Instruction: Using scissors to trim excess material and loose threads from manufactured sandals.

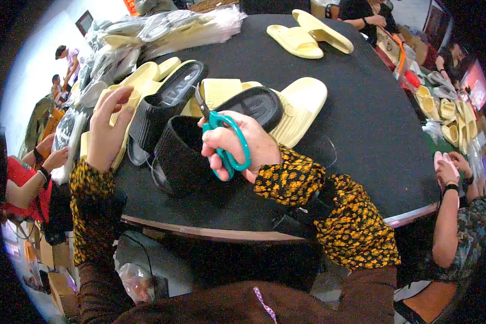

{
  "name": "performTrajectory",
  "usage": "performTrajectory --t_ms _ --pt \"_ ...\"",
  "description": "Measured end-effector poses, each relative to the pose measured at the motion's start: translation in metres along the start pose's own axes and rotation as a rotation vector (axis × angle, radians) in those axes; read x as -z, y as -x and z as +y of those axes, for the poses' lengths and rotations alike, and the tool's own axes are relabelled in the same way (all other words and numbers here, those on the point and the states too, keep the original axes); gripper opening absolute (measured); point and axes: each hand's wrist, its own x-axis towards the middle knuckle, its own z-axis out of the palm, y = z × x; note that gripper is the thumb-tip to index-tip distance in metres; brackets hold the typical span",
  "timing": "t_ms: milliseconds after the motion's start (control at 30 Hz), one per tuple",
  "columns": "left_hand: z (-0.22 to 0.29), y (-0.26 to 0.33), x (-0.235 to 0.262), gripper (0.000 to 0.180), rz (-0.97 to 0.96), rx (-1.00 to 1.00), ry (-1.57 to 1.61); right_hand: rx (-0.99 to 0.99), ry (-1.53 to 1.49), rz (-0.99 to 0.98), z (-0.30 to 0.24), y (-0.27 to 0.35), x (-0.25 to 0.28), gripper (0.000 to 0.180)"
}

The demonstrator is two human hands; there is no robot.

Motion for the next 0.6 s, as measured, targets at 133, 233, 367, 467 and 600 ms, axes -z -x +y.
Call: performTrajectory --t_ms 133,233,367,467,600 --pt "-0.004 0.041 0.016 0.019 -0.107 0.055 -0.090 -0.004 0.030 0.006 0.001 -0.002 0.002 0.035" --pt "-0.004 0.066 0.018 0.020 -0.292 0.019 -0.084 -0.013 0.033 0.010 0.002 -0.003 0.002 0.035" --pt "-0.005 0.082 0.013 0.029 -0.467 -0.062 -0.156 0.020 -0.006 0.014 0.005 -0.004 0.003 0.030" --pt "-0.009 0.085 0.001 0.028 -0.504 -0.093 -0.249 0.009 0.014 0.006 0.004 -0.002 0.003 0.033" --pt "-0.008 0.089 -0.004 0.016 -0.464 -0.134 -0.290 -0.007 0.049 -0.014 0.006 0.001 0.002 0.035"
